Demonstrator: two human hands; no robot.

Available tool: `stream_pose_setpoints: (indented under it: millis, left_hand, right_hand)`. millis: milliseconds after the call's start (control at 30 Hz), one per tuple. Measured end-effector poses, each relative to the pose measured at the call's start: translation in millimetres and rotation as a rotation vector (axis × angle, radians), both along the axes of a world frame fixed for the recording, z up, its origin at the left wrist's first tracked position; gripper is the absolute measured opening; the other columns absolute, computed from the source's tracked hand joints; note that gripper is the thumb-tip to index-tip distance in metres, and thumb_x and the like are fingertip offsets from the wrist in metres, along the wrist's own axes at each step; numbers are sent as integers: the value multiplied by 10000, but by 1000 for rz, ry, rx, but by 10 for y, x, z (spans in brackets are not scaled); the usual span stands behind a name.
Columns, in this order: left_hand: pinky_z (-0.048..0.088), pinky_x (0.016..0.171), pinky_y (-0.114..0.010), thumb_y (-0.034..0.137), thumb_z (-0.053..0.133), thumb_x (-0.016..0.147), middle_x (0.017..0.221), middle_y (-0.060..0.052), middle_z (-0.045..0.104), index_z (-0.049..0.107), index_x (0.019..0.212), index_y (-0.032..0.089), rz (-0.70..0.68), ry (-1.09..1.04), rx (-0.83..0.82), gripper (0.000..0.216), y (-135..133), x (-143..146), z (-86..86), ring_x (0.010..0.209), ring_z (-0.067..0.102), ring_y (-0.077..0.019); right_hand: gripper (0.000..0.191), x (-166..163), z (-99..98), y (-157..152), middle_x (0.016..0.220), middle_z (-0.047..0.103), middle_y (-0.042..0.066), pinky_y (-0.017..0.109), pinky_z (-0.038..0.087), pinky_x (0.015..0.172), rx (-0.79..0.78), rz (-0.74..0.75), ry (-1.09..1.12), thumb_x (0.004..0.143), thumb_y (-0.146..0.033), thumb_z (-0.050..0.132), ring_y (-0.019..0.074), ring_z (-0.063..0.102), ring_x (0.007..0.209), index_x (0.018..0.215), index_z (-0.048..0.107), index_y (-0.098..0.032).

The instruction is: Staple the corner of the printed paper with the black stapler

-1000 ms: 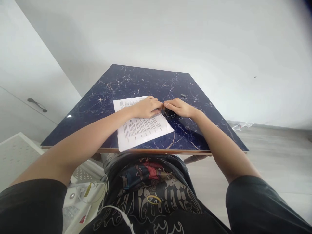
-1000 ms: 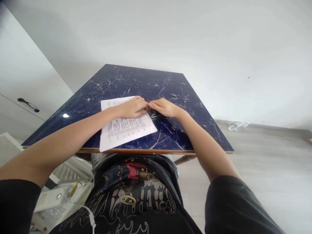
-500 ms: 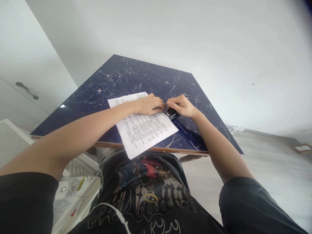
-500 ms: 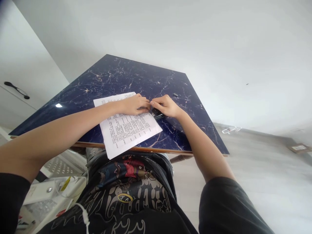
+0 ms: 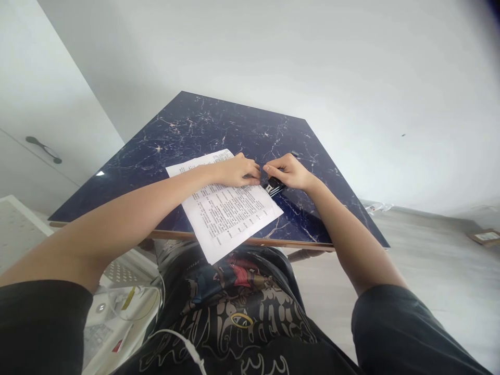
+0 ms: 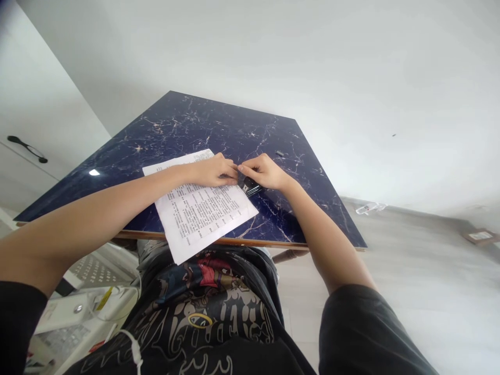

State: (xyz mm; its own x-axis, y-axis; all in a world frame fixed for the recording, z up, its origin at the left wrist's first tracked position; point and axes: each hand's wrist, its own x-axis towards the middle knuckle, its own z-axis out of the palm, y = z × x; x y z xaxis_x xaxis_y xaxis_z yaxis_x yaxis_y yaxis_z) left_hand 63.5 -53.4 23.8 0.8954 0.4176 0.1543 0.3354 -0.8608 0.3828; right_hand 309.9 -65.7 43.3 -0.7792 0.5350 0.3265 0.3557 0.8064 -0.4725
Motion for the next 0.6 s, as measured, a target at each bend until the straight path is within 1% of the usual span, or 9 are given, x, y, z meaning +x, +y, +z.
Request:
stream_pose_setpoints:
  millis: [233,367,500,600]
  left_hand:
    - [288,1082,-499,446,533,1014,1065,-60,803,801,939,256,9,-27,-14,337,-90,32,72,987,668,-254]
    - [302,1102,-533,429,547,1010,1022,-65,807,799,919,254,0,-54,-12,320,-87,37,62,951,678,-249]
    - [307,1123,-560,430,558,998,1019,-77,810,805,904,243,7,-53,-5,324,-81,34,40,964,692,-254]
    - [339,1125,-560,432,562,994,1014,-81,813,809,896,235,-2,-57,-26,331,-90,36,41,953,704,-249]
  right_hand:
    - [619,-34,32,-42,561,395,-51,287,267,520,7,11,-21,1089,-606,499,95,291,535,628,498,-193]
    - [629,-50,48,-61,555,382,-50,287,264,522,7,9,-18,1089,-613,490,97,286,536,619,491,-194]
    - [635,-35,49,-52,559,404,-44,288,271,527,-4,-9,-18,1099,-610,459,97,295,538,625,507,-191]
    - [633,-27,49,-48,571,422,-39,290,273,533,-7,-14,-18,1102,-608,451,98,299,542,630,510,-191]
